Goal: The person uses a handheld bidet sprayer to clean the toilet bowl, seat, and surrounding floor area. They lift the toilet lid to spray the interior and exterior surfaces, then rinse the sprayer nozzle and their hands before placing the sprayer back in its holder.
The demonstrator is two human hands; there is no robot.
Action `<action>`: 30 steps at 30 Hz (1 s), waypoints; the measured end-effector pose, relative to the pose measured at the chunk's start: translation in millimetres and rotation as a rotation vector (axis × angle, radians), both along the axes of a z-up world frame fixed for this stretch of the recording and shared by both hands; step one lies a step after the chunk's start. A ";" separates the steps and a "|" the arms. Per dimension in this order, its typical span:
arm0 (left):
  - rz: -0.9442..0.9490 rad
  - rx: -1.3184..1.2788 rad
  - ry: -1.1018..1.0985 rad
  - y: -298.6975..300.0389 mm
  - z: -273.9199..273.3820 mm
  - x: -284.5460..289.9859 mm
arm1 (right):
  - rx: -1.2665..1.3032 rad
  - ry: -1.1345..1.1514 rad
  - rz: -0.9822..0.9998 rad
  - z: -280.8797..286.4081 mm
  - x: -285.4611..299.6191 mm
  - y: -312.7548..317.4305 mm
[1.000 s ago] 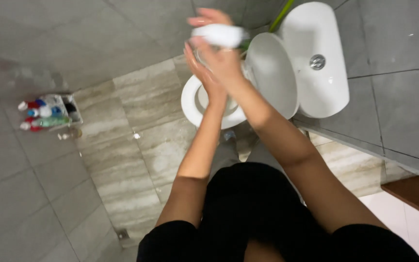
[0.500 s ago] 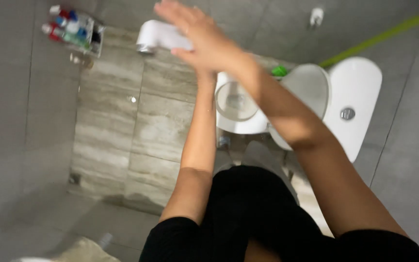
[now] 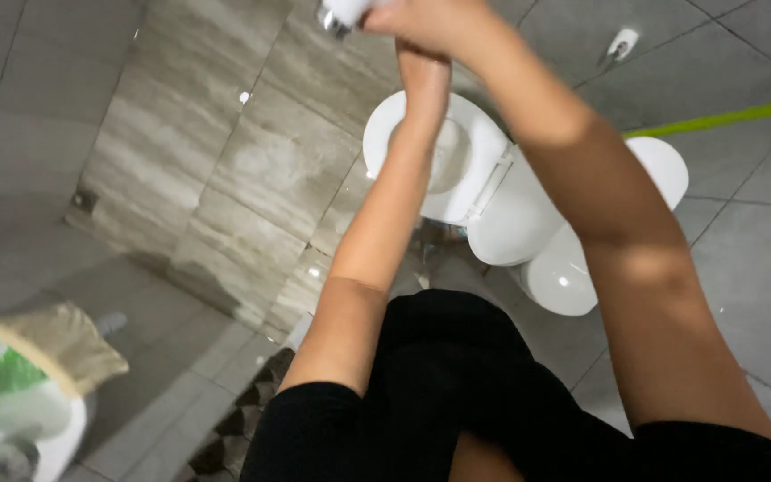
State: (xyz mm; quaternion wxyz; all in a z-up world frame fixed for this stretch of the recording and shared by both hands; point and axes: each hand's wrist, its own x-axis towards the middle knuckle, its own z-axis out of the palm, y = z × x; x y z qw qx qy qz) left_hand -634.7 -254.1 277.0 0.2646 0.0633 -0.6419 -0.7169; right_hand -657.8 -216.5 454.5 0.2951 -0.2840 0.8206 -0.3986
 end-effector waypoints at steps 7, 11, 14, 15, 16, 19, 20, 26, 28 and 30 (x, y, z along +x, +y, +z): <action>-0.095 0.394 -0.204 -16.7 38.4 106.4 | -0.214 0.277 0.570 46.6 43.1 -16.9; -0.449 0.384 -0.231 -35.0 57.6 156.7 | -0.204 -0.653 0.689 2.0 58.8 -22.8; -0.593 0.429 -0.230 -53.6 45.3 166.9 | -0.587 -0.847 0.498 -21.3 91.6 -21.8; -0.571 0.441 -0.231 -54.1 36.2 173.4 | -0.574 -0.863 0.512 -31.5 99.9 -22.2; -0.529 0.419 -0.246 -55.3 27.3 180.6 | -0.583 -0.756 0.424 -41.5 108.6 -23.1; -0.366 0.397 -0.237 -63.5 5.0 187.3 | -0.582 -0.540 0.375 -59.7 120.0 -43.5; -0.264 0.401 -0.230 -64.6 -2.8 189.9 | -0.585 -0.442 0.386 -65.5 124.0 -51.0; 0.010 0.192 -0.287 -62.8 -54.9 206.6 | -0.508 -0.263 0.205 -107.7 152.8 -84.7; 0.003 0.225 -0.294 -70.0 -59.0 228.5 | -0.472 -0.242 0.182 -117.4 171.6 -91.2; -0.009 0.249 -0.300 -87.0 -68.3 249.9 | -0.447 -0.217 0.157 -125.7 189.9 -98.5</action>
